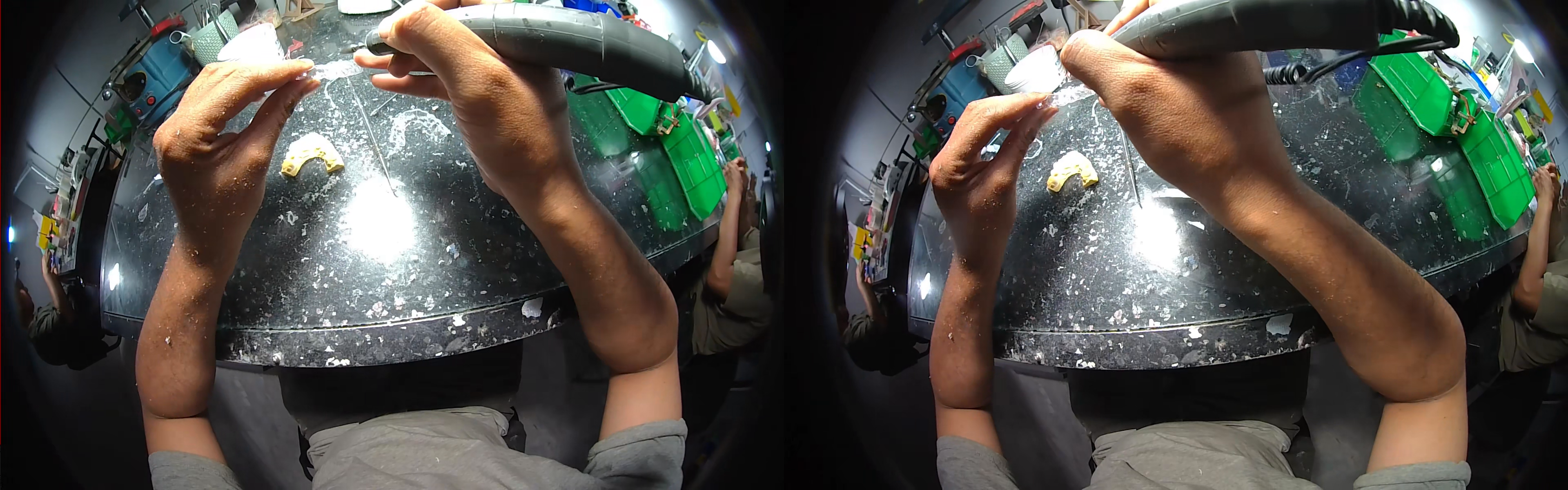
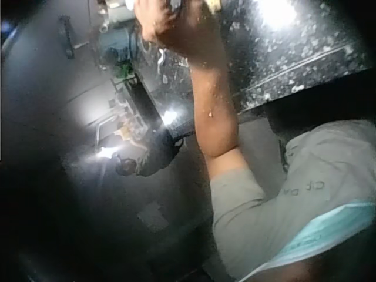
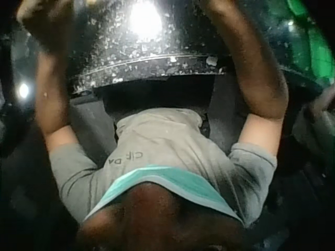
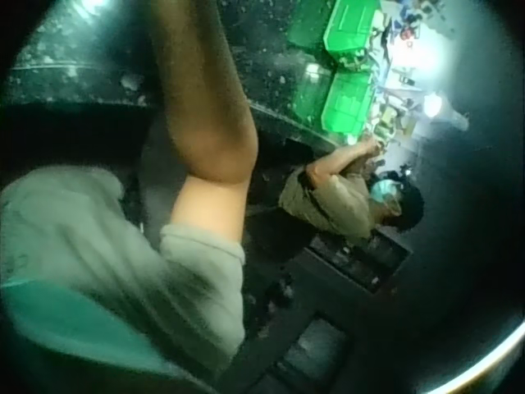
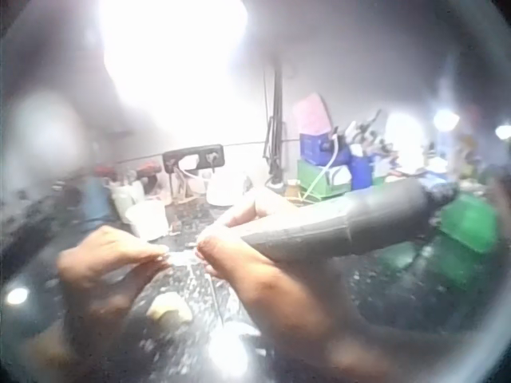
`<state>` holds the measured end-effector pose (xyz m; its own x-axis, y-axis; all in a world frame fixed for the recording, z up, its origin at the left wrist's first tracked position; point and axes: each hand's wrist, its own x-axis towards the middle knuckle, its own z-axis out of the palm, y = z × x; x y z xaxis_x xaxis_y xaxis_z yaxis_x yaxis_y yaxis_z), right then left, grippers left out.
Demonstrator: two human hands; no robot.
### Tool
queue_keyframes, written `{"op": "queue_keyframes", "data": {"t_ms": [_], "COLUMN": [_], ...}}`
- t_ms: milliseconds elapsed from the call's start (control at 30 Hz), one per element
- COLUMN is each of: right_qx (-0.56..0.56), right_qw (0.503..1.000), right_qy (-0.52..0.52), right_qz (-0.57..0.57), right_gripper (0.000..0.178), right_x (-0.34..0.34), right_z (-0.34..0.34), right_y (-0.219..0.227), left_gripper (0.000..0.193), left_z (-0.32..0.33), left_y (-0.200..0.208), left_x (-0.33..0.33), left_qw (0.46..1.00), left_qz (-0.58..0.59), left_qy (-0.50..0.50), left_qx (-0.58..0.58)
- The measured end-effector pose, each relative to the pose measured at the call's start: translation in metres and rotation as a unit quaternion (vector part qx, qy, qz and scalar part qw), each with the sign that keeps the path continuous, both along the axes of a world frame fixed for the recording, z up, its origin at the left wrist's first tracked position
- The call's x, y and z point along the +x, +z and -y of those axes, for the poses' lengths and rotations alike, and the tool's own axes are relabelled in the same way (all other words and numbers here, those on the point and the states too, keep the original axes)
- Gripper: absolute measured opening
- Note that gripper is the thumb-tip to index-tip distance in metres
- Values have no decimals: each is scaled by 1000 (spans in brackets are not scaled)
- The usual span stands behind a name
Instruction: Using a dental micromotor to trim and finish a clear orthodontic retainer.
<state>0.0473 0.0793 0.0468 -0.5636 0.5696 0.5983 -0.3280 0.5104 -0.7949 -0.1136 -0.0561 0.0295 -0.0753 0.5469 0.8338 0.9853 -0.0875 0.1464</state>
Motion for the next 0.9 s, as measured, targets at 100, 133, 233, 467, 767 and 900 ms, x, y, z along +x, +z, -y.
{"op": "queue_keyframes", "data": {"t_ms": [100, 133, 233, 467, 767, 900], "right_qx": [12, 43, -53, -21, 66, -21], "right_qw": [1000, 999, 993, 997, 997, 996], "right_qy": [1, -11, 98, 7, -16, 6], "right_qz": [-2, 4, 45, 81, 42, 89], "right_gripper": [11, 11, 13, 16, 15, 16], "right_x": [0, 0, 11, 8, 6, 8], "right_z": [-1, -2, -7, 7, -3, 8], "right_y": [-2, -2, 11, 10, 1, 12], "left_gripper": [21, 21, 19, 18, 19, 18], "left_z": [-1, -1, -2, -2, -1, 1], "left_y": [1, 2, 3, 2, 1, 0], "left_x": [3, 3, 3, 2, 5, 5], "left_qw": [999, 999, 997, 997, 999, 1000], "left_qz": [-42, -43, -62, -62, -38, -15], "left_qy": [17, 17, 20, 17, 17, 13], "left_qx": [9, 8, 33, 36, -2, -6]}}
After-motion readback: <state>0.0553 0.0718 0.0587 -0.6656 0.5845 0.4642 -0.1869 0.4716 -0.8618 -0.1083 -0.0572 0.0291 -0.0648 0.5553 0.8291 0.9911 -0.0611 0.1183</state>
